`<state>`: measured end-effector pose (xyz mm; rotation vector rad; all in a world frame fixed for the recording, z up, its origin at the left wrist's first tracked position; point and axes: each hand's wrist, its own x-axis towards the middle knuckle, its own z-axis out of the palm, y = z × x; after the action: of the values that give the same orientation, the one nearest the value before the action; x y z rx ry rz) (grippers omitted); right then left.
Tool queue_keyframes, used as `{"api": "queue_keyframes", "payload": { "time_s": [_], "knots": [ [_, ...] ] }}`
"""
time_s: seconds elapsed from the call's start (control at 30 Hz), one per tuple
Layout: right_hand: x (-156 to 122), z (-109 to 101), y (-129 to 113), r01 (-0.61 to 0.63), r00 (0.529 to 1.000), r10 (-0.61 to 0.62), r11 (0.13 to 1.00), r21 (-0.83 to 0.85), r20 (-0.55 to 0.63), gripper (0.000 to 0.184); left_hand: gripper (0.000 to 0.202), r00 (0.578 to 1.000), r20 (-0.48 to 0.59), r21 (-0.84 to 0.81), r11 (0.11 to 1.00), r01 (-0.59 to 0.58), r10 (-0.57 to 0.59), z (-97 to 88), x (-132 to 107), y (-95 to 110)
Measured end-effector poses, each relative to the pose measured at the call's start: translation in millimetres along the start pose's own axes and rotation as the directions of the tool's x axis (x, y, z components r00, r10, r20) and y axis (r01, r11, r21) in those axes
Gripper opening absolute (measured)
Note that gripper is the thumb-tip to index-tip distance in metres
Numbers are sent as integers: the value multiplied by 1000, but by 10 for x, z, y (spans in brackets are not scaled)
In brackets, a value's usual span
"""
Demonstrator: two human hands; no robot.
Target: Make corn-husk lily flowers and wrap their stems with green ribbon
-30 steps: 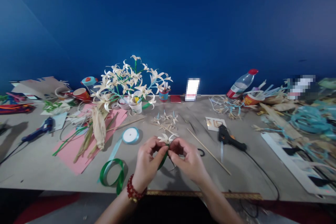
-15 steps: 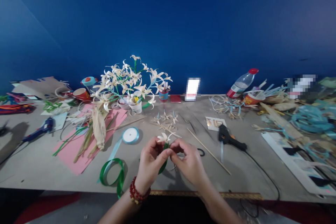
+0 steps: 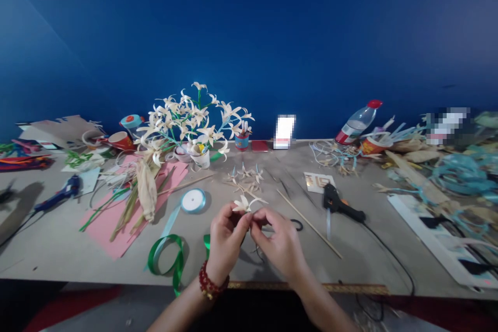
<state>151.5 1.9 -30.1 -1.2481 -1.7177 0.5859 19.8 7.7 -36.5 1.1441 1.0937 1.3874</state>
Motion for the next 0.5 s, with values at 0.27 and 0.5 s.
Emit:
{"api": "queue_keyframes", "payload": {
  "time_s": [0.27,0.5],
  "knots": [
    [31,-36,11,-19,1000,19,999,41,2,9,17,1000,16,107,994,-19,17,-80,9,-40],
    [30,-48,2,-12,1000,13,999,45,-5,8,13,997,60,139,989,-51,43,-110,25,6]
  ]
}}
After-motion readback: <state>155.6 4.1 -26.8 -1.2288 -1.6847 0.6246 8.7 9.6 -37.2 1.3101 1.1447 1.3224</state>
